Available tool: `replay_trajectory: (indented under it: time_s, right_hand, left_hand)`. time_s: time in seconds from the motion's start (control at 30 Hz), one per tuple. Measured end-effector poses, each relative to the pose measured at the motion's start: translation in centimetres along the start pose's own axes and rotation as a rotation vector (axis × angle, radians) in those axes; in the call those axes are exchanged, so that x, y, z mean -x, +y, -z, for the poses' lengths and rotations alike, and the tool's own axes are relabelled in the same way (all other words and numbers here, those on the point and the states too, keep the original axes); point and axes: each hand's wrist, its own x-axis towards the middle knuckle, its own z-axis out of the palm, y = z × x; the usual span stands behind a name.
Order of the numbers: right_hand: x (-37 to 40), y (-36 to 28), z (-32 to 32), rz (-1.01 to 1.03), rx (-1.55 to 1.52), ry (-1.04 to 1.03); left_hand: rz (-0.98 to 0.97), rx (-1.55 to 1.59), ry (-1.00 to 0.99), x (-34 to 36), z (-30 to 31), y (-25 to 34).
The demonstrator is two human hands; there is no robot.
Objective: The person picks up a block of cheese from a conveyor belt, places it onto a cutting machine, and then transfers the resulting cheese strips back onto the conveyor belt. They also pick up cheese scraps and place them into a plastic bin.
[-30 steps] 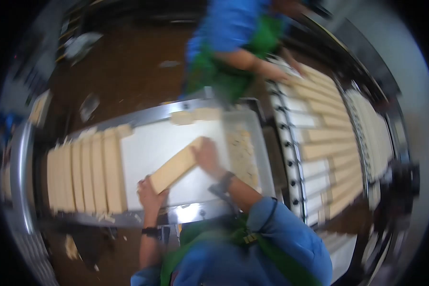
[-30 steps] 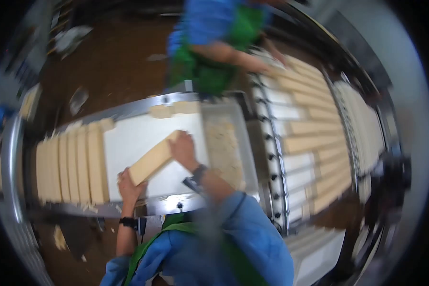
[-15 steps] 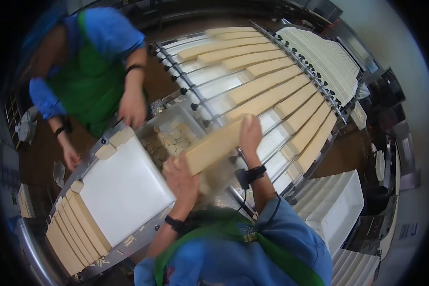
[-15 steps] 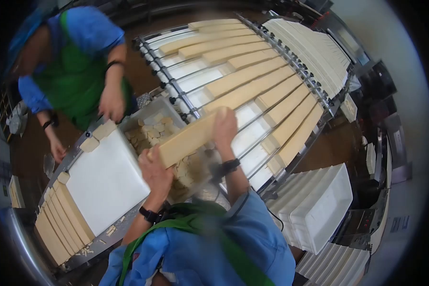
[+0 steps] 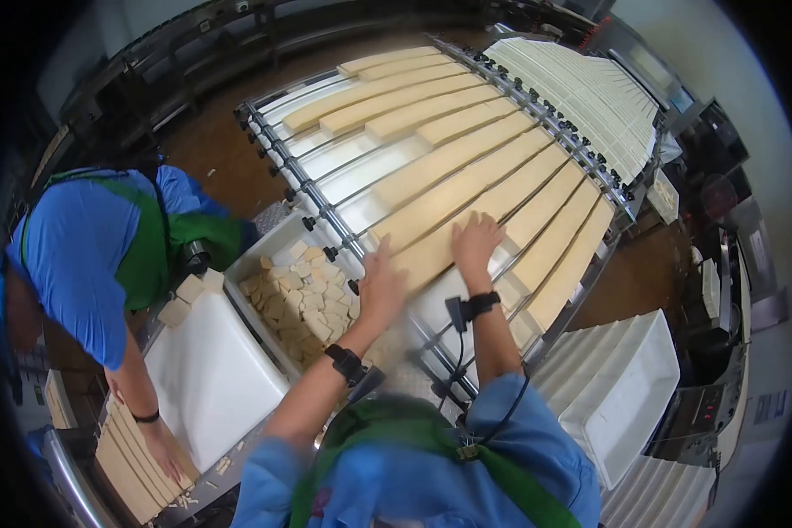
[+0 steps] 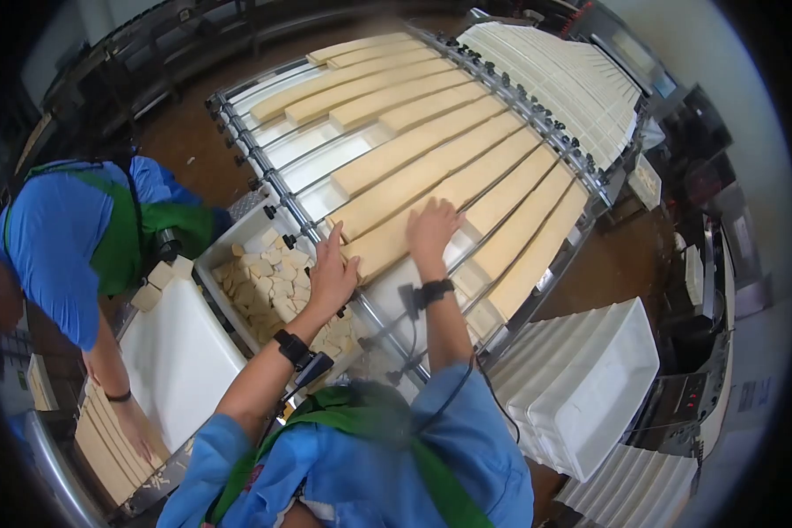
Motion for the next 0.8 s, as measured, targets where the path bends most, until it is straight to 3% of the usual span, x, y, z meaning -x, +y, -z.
replay_trajectory:
  time_s: [0.03, 0.13, 0.2, 0.3, 0.4, 0.47, 0.57, 0.67, 0.77, 0.8]
  right_hand:
    - [1.1, -0.5, 0.4, 0.103, -0.097, 0.059]
    - [5.6, -2.6, 0.8, 0.253, -0.541, -0.045]
    - [8.3, -3.9, 0.8, 0.322, -0.661, -0.071]
    - [9.2, -5.5, 4.6, 0.398, -0.615, -0.348]
    - [9.4, -5.9, 5.6, 0.414, -0.44, -0.364]
    - [9.5, -6.2, 5.5, 0.443, -0.442, -0.419]
    - [9.6, -6.0, 4.7, 0.587, -0.138, -0.445]
    - [9.6, -6.2, 5.2, 0.535, -0.093, -0.436]
    - [9.9, -9.4, 7.5, 0.488, -0.042, -0.447]
    - [10.2, -11.6, 8.5, 0.561, -0.072, -0.45]
  left_hand:
    - [-0.004, 0.001, -0.001, -0.1, -0.2, 0.4]
    - [0.031, 0.026, -0.004, -0.1, -0.3, 1.0]
    - [-0.084, 0.065, 0.034, 0.3, -0.2, 0.1]
    - [-0.153, 0.139, 0.015, 1.0, 0.2, -1.2]
    - [-0.172, 0.201, 0.097, 1.9, 1.0, -2.0]
    - [-0.07, 0.234, 0.111, 3.6, 2.2, -2.6]
    - [0.049, 0.153, 0.228, 7.0, 4.8, -4.5]
    - [0.077, -0.104, 0.364, 11.2, 7.5, -8.6]
    - [0.141, -0.1, 0.442, 16.7, 11.4, -12.3]
    - [0.15, -0.096, 0.474, 18.6, 12.9, -13.3]
